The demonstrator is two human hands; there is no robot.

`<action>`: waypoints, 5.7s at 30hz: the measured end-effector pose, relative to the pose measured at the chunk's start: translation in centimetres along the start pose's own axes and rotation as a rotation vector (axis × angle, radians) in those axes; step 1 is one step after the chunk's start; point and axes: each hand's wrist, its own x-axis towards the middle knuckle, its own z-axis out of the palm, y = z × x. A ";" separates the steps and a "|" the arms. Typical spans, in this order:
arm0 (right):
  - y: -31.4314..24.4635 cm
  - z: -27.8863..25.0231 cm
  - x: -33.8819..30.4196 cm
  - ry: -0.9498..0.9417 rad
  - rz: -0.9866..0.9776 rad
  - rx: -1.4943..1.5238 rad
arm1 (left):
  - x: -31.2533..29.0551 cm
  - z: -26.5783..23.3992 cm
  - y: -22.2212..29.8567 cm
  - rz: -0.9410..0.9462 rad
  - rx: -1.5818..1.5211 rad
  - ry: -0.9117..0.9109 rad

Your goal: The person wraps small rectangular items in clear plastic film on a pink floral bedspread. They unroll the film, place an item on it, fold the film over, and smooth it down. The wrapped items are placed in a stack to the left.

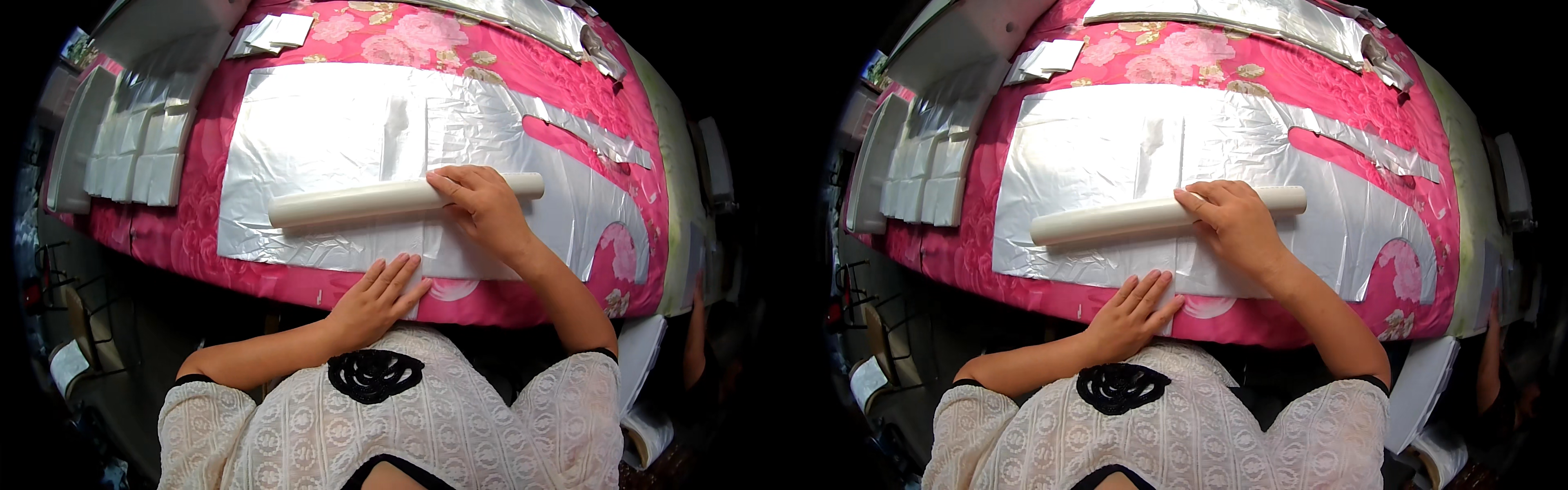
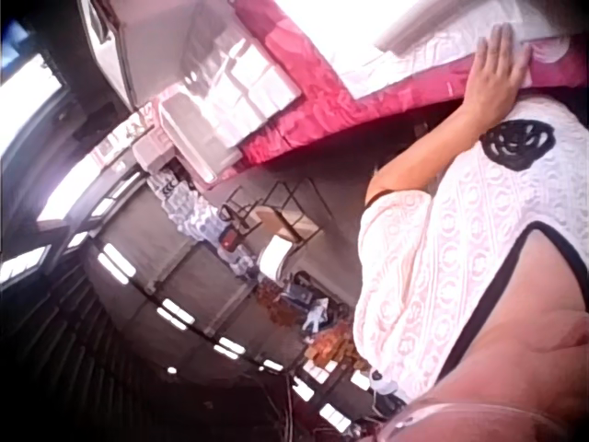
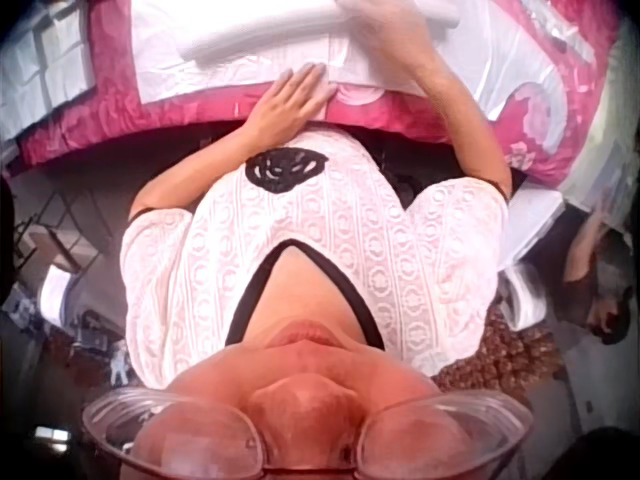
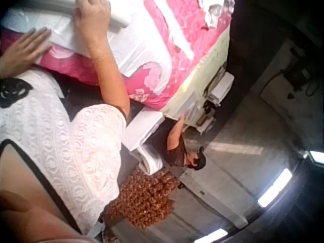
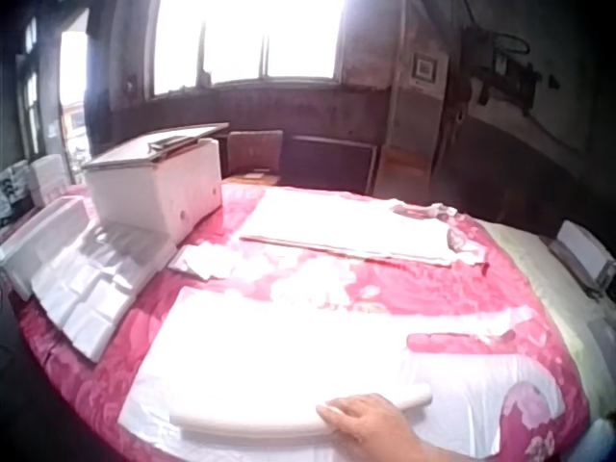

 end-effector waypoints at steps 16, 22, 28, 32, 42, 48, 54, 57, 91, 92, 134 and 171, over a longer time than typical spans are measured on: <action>0.1 2.1 1.8 -0.233 -0.174 0.166 | -1.2 -2.1 -5.5 0.375 -0.302 0.013; -3.2 2.4 -2.5 -0.205 -0.168 0.159 | -1.3 -2.2 -6.2 0.365 -0.581 0.205; -3.5 4.2 -3.3 0.010 -0.125 0.041 | 1.1 -3.6 -6.6 0.108 -0.283 0.200; -2.9 4.0 -3.2 0.043 -0.107 0.064 | 1.9 -3.6 -6.4 -0.026 -0.302 0.199; -1.0 1.3 2.4 -0.333 0.800 0.627 | 4.8 -3.4 -7.2 -0.475 -0.696 0.457; -0.2 1.5 3.2 -0.370 0.878 0.737 | 4.6 -1.6 -4.8 -0.292 -0.236 0.072; -3.5 1.6 1.2 -0.106 0.605 0.230 | 4.8 -1.2 -4.3 -0.353 -0.189 0.060; -2.0 2.8 0.3 0.118 0.040 -0.169 | 4.8 -1.5 -4.7 -0.327 -0.180 0.060; -1.5 1.7 1.0 -0.184 0.654 0.540 | 4.3 -2.7 -6.3 -0.643 -0.772 0.267; -1.3 1.5 1.7 -0.252 0.694 0.556 | 4.6 -2.9 -6.5 -0.653 -0.749 0.270; -6.6 8.8 4.6 -0.212 0.079 0.011 | -8.6 -2.9 -4.0 -1.041 -1.618 0.113; 7.6 -1.5 7.4 -0.064 0.231 0.014 | -7.2 -6.8 -6.7 -0.489 -0.543 0.396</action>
